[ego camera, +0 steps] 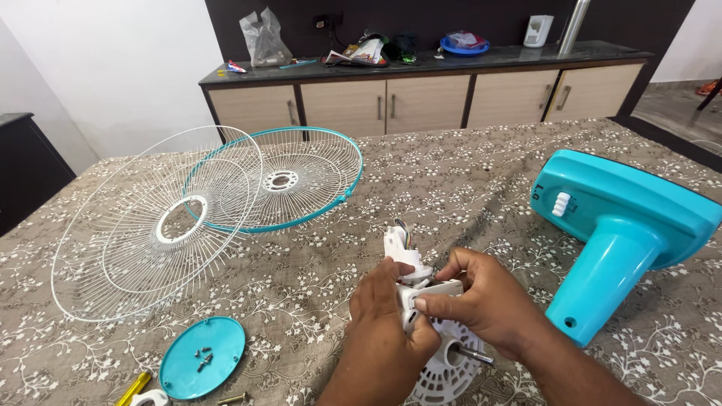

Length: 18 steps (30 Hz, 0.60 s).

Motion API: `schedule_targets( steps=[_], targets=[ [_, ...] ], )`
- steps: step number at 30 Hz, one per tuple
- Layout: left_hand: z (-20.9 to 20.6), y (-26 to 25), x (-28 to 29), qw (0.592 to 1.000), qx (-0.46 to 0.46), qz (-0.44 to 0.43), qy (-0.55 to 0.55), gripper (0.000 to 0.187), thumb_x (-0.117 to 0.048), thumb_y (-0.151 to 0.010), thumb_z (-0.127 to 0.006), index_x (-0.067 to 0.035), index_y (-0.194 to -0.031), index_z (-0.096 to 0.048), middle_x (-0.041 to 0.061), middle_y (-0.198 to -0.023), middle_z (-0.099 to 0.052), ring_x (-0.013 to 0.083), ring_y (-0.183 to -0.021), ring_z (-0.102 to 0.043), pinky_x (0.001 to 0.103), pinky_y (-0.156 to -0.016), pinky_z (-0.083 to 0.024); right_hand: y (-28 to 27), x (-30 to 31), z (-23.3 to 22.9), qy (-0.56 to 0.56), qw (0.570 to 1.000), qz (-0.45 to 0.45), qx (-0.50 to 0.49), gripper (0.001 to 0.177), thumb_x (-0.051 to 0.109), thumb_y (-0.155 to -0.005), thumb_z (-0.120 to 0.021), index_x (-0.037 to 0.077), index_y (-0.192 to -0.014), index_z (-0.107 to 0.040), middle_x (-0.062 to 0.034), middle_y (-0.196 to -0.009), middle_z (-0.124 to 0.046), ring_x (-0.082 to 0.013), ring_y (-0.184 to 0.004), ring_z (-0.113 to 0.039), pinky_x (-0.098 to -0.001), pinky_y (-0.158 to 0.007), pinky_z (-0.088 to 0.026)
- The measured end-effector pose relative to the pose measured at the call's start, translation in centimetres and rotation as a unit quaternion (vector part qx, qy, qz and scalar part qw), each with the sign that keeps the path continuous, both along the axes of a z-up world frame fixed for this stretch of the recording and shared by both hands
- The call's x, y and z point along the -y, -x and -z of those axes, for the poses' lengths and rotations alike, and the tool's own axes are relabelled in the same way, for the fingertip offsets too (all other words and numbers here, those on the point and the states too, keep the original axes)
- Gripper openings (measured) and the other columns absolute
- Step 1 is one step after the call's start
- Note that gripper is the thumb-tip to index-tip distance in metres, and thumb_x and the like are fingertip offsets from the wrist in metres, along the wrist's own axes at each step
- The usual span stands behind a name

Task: The person attaches a white motor housing to a blue fan base using a screwdriver. They align the parts, insert screws, and tighten them to secure the connection.

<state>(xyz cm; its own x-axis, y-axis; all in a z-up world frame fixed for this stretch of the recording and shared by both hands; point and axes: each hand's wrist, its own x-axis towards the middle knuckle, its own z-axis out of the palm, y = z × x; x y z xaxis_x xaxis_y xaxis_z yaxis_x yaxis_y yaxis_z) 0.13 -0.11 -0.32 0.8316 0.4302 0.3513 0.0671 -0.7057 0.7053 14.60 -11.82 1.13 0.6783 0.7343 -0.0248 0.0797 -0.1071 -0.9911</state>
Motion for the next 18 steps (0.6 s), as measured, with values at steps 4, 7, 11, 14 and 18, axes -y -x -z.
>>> schedule_targets(
  steps=[4,7,11,14,18],
  targets=[
    [0.6,-0.2,-0.1,1.000,0.014,-0.001,-0.007,0.083,-0.020,-0.081,-0.071,0.001,-0.149,-0.029,0.018,-0.142,-0.048,0.0414,-0.137,-0.040,0.050,-0.112,-0.037,0.0,-0.2,0.0,-0.011,1.000,0.012,-0.007,0.039,0.013,-0.068,-0.089,-0.002,-0.092,-0.063,-0.0150,-0.081,-0.075,-0.0163,-0.070,-0.071,-0.0328,-0.060,-0.060],
    [0.8,-0.2,-0.2,0.999,0.042,-0.002,-0.021,0.084,-0.019,-0.081,-0.072,0.003,-0.149,-0.028,0.021,-0.141,-0.047,0.0431,-0.136,-0.041,0.050,-0.112,-0.037,0.4,-0.2,0.2,-0.009,1.000,0.025,-0.007,0.038,0.012,-0.067,-0.089,-0.001,-0.091,-0.063,-0.0138,-0.080,-0.075,-0.0158,-0.069,-0.070,-0.0328,-0.059,-0.059],
    [0.7,0.2,-0.1,0.999,0.031,-0.001,0.008,0.083,-0.018,-0.079,-0.071,0.001,-0.149,-0.030,0.018,-0.139,-0.050,0.0410,-0.134,-0.042,0.050,-0.111,-0.036,0.8,-0.5,0.6,-0.017,0.999,0.042,0.009,0.037,0.013,-0.068,-0.089,-0.001,-0.090,-0.062,-0.0125,-0.079,-0.074,-0.0151,-0.068,-0.068,-0.0332,-0.058,-0.058],
    [0.4,0.5,0.0,0.998,0.055,0.017,-0.015,0.080,-0.018,-0.081,-0.070,0.003,-0.148,-0.030,0.019,-0.139,-0.051,0.0408,-0.133,-0.044,0.050,-0.113,-0.034,0.7,-0.1,0.6,-0.036,0.999,0.029,-0.004,0.038,0.011,-0.067,-0.089,-0.002,-0.090,-0.062,-0.0128,-0.079,-0.073,-0.0158,-0.068,-0.068,-0.0330,-0.058,-0.059],
    [0.0,0.8,-0.7,0.997,0.052,0.048,-0.017,0.077,-0.019,-0.085,-0.067,0.001,-0.149,-0.030,0.020,-0.142,-0.048,0.0403,-0.134,-0.044,0.049,-0.114,-0.034,0.1,0.1,0.7,-0.022,1.000,0.008,-0.004,0.036,0.011,-0.069,-0.088,-0.001,-0.092,-0.062,-0.0127,-0.081,-0.074,-0.0165,-0.069,-0.070,-0.0326,-0.058,-0.058]
  ],
)
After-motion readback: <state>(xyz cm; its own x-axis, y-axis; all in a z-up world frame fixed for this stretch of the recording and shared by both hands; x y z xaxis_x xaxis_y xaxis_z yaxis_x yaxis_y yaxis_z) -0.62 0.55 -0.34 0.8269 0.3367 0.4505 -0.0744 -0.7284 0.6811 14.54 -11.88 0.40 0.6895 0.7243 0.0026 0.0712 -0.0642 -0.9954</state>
